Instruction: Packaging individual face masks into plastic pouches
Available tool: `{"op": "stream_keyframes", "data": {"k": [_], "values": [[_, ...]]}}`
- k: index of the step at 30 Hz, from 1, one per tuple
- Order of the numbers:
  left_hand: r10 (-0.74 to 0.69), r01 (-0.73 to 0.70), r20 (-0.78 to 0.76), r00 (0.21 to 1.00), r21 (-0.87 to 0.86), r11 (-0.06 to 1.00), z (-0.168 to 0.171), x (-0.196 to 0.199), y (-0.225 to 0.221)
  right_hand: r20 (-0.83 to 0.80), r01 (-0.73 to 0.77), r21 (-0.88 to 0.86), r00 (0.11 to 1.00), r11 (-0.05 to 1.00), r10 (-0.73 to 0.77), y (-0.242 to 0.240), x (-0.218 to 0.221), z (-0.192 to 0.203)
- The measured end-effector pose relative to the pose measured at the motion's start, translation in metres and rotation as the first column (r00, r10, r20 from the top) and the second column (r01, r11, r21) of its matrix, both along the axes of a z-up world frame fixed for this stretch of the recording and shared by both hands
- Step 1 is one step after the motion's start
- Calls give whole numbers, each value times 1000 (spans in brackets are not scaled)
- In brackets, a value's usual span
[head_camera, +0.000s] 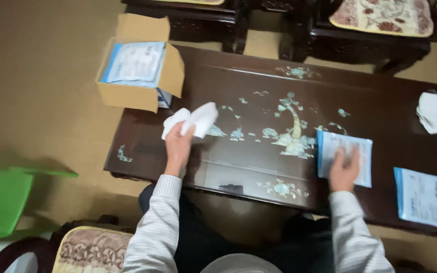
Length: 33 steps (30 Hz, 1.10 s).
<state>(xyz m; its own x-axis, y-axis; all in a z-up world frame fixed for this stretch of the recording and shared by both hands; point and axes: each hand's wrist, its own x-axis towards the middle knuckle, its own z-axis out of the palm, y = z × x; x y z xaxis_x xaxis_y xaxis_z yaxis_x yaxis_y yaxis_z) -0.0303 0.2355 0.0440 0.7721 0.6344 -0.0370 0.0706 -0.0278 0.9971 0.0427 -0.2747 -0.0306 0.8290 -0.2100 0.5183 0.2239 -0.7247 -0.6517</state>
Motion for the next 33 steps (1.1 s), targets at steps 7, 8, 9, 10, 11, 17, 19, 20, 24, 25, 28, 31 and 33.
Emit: {"op": "stream_keyframes", "data": {"k": [7,8,9,10,11,17,19,20,24,25,28,31,33], "values": [[-337,252,-63,939,-541,802,-26,18,-131,-298,-111,852,700,511,649,180,-44,132],[-346,259,-63,936,-542,799,-26,22,-140,-299,-106,852,706,513,642,183,-37,111],[-314,209,-97,944,-560,801,-26,24,-149,-356,-11,869,682,495,639,186,-30,89],[-277,154,-132,952,-577,802,-26,27,-157,-410,83,876,649,476,641,189,-23,68],[-281,157,-131,951,-578,801,-16,27,-163,-411,85,875,652,477,638,188,-16,50],[-415,203,-222,882,-616,761,-64,32,-182,-525,320,841,679,437,513,184,-9,33],[-377,159,-229,897,-630,760,-67,36,-182,-546,273,830,581,486,604,180,-14,52],[-377,156,-233,896,-631,760,-64,34,-182,-548,277,828,579,487,604,179,-14,45],[-419,214,-190,888,-637,741,-52,30,-179,-545,237,824,578,514,607,180,-12,36],[-444,249,-166,880,-635,731,-51,29,-179,-543,240,826,584,510,604,181,-13,38],[-439,246,-160,884,-640,728,-66,29,-178,-550,255,823,580,507,601,183,-17,49],[-426,239,-139,894,-656,716,-49,24,-178,-518,246,846,588,473,621,176,-16,35],[-438,252,-144,887,-645,722,-48,24,-178,-510,233,850,590,473,626,175,-17,40]]}}
